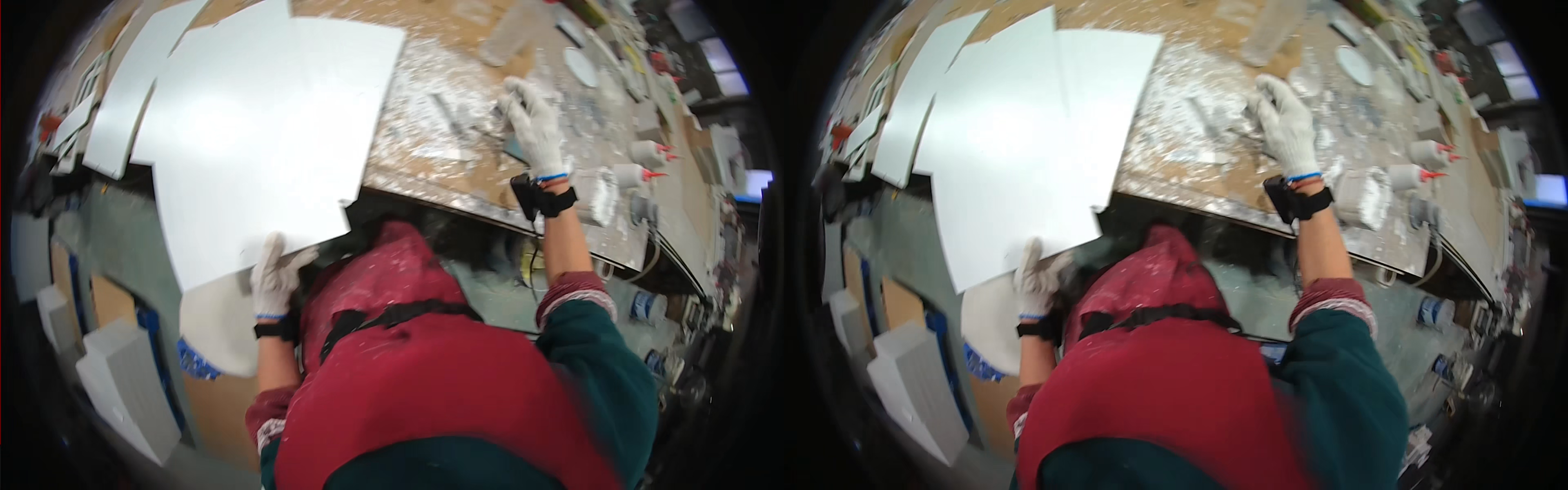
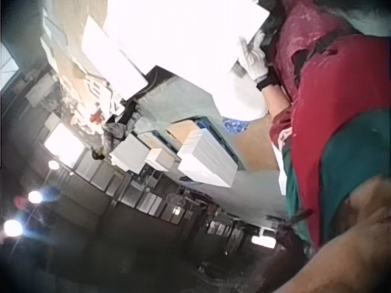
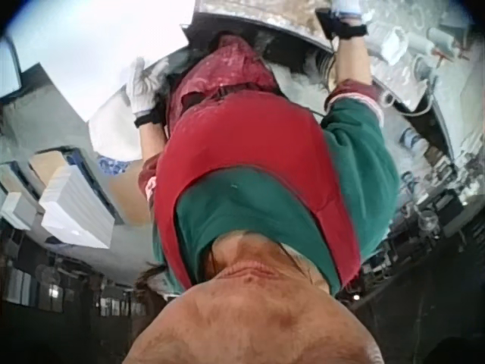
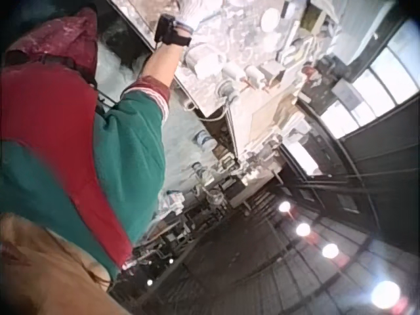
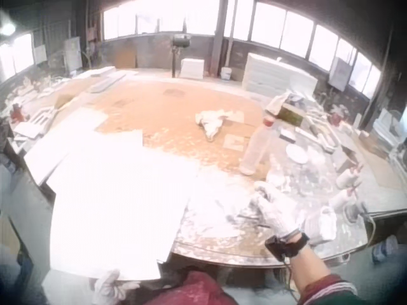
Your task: The recorder is scraping and cleaning the edges of white furniture panels in a workshop.
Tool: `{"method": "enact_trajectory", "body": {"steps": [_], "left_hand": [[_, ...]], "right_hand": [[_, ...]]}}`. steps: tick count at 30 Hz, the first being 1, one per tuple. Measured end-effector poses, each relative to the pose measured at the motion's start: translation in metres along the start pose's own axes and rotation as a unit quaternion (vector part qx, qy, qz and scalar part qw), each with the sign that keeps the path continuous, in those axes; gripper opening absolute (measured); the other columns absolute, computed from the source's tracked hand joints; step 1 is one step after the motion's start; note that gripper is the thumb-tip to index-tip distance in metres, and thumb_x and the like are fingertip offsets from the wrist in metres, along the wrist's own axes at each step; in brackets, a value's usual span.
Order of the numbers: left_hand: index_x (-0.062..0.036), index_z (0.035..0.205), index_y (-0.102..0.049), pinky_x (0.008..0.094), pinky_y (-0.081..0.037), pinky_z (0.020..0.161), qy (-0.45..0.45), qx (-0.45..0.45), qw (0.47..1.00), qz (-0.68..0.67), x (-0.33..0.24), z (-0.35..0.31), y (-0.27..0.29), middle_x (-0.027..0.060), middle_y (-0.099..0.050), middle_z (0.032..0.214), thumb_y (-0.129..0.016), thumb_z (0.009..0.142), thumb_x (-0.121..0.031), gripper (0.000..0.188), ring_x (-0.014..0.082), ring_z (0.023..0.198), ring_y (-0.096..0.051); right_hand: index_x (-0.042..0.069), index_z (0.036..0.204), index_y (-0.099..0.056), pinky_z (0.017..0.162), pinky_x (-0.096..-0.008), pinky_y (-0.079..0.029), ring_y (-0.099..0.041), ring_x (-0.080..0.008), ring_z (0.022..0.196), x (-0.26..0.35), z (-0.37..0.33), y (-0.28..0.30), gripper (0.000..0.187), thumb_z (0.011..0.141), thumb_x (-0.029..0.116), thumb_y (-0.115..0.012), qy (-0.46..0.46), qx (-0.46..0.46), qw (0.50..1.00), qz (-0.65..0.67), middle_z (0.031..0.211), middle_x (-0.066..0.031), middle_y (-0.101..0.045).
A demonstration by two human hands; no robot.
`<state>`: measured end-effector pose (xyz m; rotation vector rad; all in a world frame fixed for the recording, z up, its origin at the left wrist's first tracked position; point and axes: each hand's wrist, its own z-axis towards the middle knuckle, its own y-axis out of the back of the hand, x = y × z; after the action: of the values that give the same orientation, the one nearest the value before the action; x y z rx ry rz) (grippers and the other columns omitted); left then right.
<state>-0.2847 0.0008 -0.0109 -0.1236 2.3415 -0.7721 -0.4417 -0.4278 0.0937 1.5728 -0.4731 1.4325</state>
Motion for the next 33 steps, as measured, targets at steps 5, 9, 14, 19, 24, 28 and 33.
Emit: {"method": "enact_trajectory", "body": {"steps": [5, 9, 14, 19, 24, 28, 33], "left_hand": [[0.0093, 0.124, -0.052, 0.0376, -0.065, 0.063, -0.034, 0.036, 0.999, 0.008, -0.002, 0.003, -0.009, 0.0292, -0.068, 0.103, -0.055, 0.103, -0.021, 0.037, 0.0373, 0.082, -0.072], [0.0102, 0.121, -0.052, 0.0387, -0.066, 0.064, -0.039, 0.041, 0.998, 0.009, -0.003, 0.003, -0.015, 0.0273, -0.068, 0.1, -0.055, 0.103, -0.021, 0.037, 0.0354, 0.079, -0.072], [0.0097, 0.122, -0.05, 0.0396, -0.066, 0.065, -0.045, 0.048, 0.998, 0.02, -0.004, 0.003, -0.013, 0.0272, -0.068, 0.102, -0.056, 0.102, -0.021, 0.037, 0.0363, 0.08, -0.072], [0.0091, 0.122, -0.049, 0.0411, -0.066, 0.065, -0.045, 0.047, 0.998, 0.007, -0.003, 0.006, -0.009, 0.0278, -0.067, 0.102, -0.056, 0.102, -0.02, 0.036, 0.0372, 0.079, -0.072], [0.0093, 0.118, -0.053, 0.0419, -0.066, 0.066, -0.047, 0.055, 0.997, 0.008, -0.002, 0.006, -0.008, 0.0286, -0.067, 0.102, -0.056, 0.102, -0.02, 0.034, 0.0381, 0.081, -0.072], [0.0101, 0.116, -0.054, 0.0419, -0.066, 0.065, -0.027, 0.031, 0.999, -0.007, -0.004, 0.004, -0.01, 0.0289, -0.068, 0.1, -0.058, 0.101, -0.019, 0.033, 0.0396, 0.083, -0.072], [0.0076, 0.121, -0.051, 0.041, -0.066, 0.069, -0.041, 0.054, 0.998, -0.005, -0.002, 0.003, -0.011, 0.0272, -0.066, 0.107, -0.059, 0.101, -0.019, 0.034, 0.039, 0.088, -0.072]], "right_hand": [[0.004, 0.125, -0.064, 0.064, -0.0214, -0.049, -0.058, -0.0072, 0.07, -0.023, -0.012, 0.071, 0.032, 0.094, 0.014, -0.065, -0.053, -0.065, 0.992, -0.096, 0.089, -0.002, -0.066], [0.004, 0.118, -0.066, 0.069, -0.0267, -0.05, -0.062, -0.0109, 0.075, -0.043, -0.013, 0.088, 0.029, 0.091, 0.013, -0.066, -0.008, -0.096, 0.979, -0.177, 0.091, -0.0051, -0.069], [0.007, 0.116, -0.066, 0.082, -0.0345, -0.052, -0.068, -0.0279, 0.089, -0.073, -0.005, 0.083, 0.029, 0.088, 0.017, -0.066, 0.021, -0.123, 0.958, -0.259, 0.097, -0.0156, -0.07], [0.007, 0.117, -0.066, 0.083, -0.0328, -0.052, -0.067, -0.0255, 0.091, -0.09, 0.007, 0.073, 0.03, 0.088, 0.016, -0.065, 0.021, -0.086, 0.953, -0.288, 0.098, -0.013, -0.07], [0.005, 0.115, -0.065, 0.076, -0.0301, -0.053, -0.069, -0.019, 0.083, -0.08, 0.017, 0.076, 0.029, 0.089, 0.015, -0.068, -0.111, -0.082, 0.985, -0.099, 0.091, -0.0119, -0.071], [0.008, 0.112, -0.065, 0.086, -0.0448, -0.051, -0.065, -0.0387, 0.1, -0.077, 0.023, 0.069, 0.027, 0.087, 0.019, -0.063, 0.024, -0.032, 0.909, -0.416, 0.1, -0.0203, -0.07], [0.009, 0.107, -0.066, 0.078, -0.0421, -0.053, -0.069, -0.0329, 0.087, -0.064, 0.032, 0.071, 0.027, 0.086, 0.025, -0.066, -0.07, -0.028, 0.958, -0.276, 0.095, -0.0172, -0.071]]}}
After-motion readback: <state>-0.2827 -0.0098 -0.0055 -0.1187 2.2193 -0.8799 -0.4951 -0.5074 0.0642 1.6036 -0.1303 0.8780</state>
